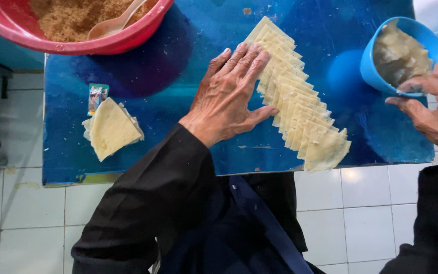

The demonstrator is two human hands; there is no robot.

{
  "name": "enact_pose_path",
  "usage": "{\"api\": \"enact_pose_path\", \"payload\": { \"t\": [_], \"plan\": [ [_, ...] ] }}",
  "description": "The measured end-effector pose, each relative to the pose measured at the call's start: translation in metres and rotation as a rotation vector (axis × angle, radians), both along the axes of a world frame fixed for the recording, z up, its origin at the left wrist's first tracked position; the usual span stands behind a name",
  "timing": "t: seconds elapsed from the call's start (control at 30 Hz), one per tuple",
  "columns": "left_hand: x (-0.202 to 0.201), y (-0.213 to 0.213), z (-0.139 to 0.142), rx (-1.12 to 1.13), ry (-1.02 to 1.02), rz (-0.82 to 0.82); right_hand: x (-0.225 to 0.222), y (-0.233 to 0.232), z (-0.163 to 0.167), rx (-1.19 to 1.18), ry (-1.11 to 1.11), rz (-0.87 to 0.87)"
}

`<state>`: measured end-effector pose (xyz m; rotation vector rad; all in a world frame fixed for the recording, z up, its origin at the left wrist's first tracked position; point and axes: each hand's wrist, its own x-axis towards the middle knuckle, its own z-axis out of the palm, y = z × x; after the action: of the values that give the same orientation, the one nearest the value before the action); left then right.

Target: The person folds thin square pastry sheets into rolls. They spoon a brown filling from a red bowl onto a sheet, roll the sheet by hand, seal the edge with paste from a blue bowl, and set the finished roll on the table beside a stack of prepared sheets.

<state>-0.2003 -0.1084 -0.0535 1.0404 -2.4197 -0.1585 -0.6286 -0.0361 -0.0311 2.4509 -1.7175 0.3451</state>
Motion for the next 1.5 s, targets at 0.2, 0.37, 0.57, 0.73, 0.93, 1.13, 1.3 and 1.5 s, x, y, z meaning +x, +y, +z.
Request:
{"api": "enact_pose_path", "payload": {
  "t": [0.2,0.37,0.57,0.73,0.93,1.13,1.3,1.5],
  "plan": [
    [0.001,0.0,-0.001,-0.001,-0.009,0.003,0.004,0.003,0.008,0.005,0.068,-0.049],
    [0.002,-0.001,0.0,0.005,0.033,-0.002,-0.012,0.003,-0.008,0.068,-0.057,-0.036],
    [0.0,0.0,-0.001,0.017,0.03,-0.012,0.017,0.011,0.01,-0.014,0.023,-0.009],
    [0.005,0.001,-0.001,-0.004,0.015,-0.008,0.009,0.014,0.007,-0.037,0.071,-0.011],
    [0.008,-0.001,-0.005,0.015,0.004,-0.006,-0.06,-0.004,-0.059,0.4,-0.754,-0.187],
    [0.009,-0.002,-0.007,0.01,0.006,-0.002,-0.055,0.019,-0.043,0.158,-0.311,-0.072],
    [0.01,-0.002,-0.005,0.021,0.007,-0.002,-0.038,0.015,-0.032,0.217,-0.372,-0.033],
    [0.013,-0.002,-0.005,0.019,0.02,-0.001,-0.061,0.013,-0.048,0.245,-0.432,-0.046]
  ]
}}
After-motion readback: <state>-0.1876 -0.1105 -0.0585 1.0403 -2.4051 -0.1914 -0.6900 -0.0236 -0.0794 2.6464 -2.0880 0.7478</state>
